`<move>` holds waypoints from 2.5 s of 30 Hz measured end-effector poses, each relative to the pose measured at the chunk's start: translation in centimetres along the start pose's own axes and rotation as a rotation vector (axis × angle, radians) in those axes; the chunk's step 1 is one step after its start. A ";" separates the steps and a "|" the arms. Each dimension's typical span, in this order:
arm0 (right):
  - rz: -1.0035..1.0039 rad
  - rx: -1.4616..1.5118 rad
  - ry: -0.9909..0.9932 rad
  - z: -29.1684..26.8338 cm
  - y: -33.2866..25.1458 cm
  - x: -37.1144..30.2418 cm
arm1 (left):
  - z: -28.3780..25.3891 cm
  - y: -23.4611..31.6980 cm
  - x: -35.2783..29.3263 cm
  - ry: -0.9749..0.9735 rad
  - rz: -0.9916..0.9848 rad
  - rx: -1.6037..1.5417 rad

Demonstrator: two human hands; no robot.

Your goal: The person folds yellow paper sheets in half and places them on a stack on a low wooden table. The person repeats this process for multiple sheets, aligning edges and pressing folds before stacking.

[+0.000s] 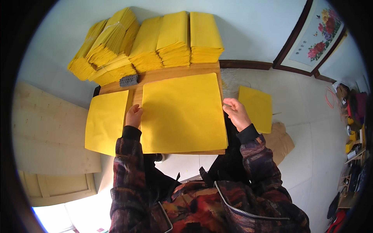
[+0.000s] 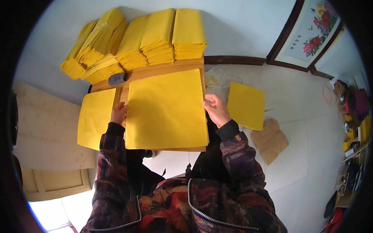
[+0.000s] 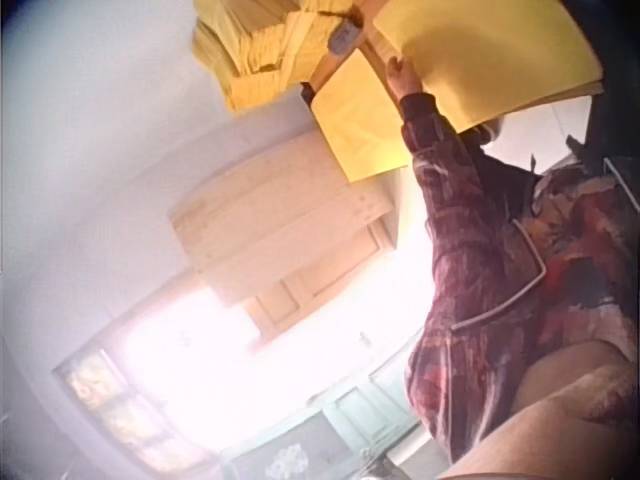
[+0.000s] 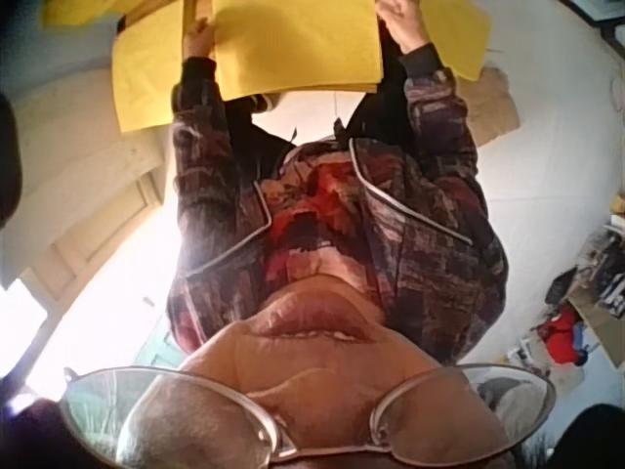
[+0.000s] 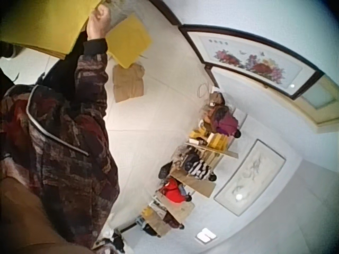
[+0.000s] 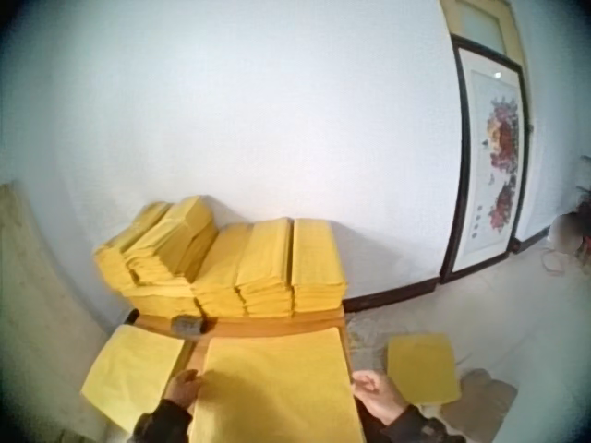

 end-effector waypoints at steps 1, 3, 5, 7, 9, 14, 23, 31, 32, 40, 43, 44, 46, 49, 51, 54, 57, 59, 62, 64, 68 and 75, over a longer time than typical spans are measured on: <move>0.013 -0.015 -0.026 0.1 0.2 -0.1 | -0.2 -0.2 0.1 0.019 -0.003 0.001; 0.027 -0.015 -0.066 0.4 0.4 -0.3 | -0.3 -0.3 0.1 0.032 0.032 -0.011; -0.026 -0.022 -0.021 0.1 -0.1 -0.5 | -0.8 -0.8 -0.2 0.077 0.015 -0.074; -0.014 -0.035 -0.077 0.6 0.2 -0.8 | -0.4 -0.8 -0.8 0.032 0.024 -0.007; -0.030 0.067 -0.083 1.0 0.3 -1.1 | 0.2 -0.1 -1.7 -0.039 0.051 -0.075; -0.146 -0.027 -0.056 0.6 -0.7 -0.9 | -1.6 2.8 -6.4 0.118 0.211 -0.201; -0.458 -0.321 -0.534 15.8 -11.1 -1.7 | -8.5 -8.1 -20.0 0.245 0.122 -0.788; -0.713 -0.445 -1.000 34.0 -11.8 -2.1 | -17.6 -17.5 -17.1 0.903 0.205 -0.883; -0.739 -0.518 -0.944 34.9 -11.3 0.3 | -17.7 -17.7 -16.6 0.924 0.201 -0.871; -0.718 -1.173 -0.589 38.7 -8.1 16.6 | -18.5 -20.3 -14.8 0.877 -0.058 -1.075; -0.616 -1.410 -0.627 39.7 -5.3 18.8 | -18.5 -20.1 -15.1 0.854 -0.101 -1.045; -0.675 -1.471 -0.607 40.0 -4.9 18.9 | -18.3 -19.9 -14.9 0.811 -0.088 -1.048; -0.743 -1.469 -0.569 40.0 -4.8 19.6 | -17.9 -20.1 -14.7 0.800 -0.101 -1.070; -0.732 -1.359 -0.756 40.1 -5.0 20.2 | -17.6 -20.4 -14.2 0.792 -0.079 -1.145; -0.803 -1.176 -0.749 40.2 -7.3 18.8 | -17.7 -20.3 -14.2 0.792 -0.040 -1.152; -0.946 -0.890 -0.721 40.5 -11.2 12.3 | -17.7 -20.0 -14.4 0.777 -0.081 -1.063; -1.179 -0.621 -1.019 43.0 -13.0 0.6 | -17.5 -19.3 -13.9 0.730 -0.071 -1.036; -1.232 -0.569 -1.122 44.2 -13.4 -5.2 | -17.5 -18.7 -13.7 0.724 -0.044 -0.946; -1.357 -0.615 -1.165 45.6 -14.1 -8.9 | -17.0 -18.1 -13.2 0.685 0.010 -0.902; -1.403 -0.671 -1.171 46.3 -14.1 -9.2 | -16.5 -18.1 -12.8 0.627 0.000 -0.907; -1.389 -0.678 -1.244 46.6 -13.6 -8.8 | -15.8 -17.4 -12.3 0.519 0.015 -0.905; -1.294 -0.568 -1.237 46.9 -13.7 -7.7 | -15.5 -16.3 -12.2 0.402 0.077 -0.885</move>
Point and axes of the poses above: each hand's wrist, its own x-axis towards the middle knuckle, its own z-axis out of the palm, y = z × x, the point moved 9 cm from there along x, towards the middle knuckle, and after that the axes turned 14 degrees about -z, right-handed, at the moved point
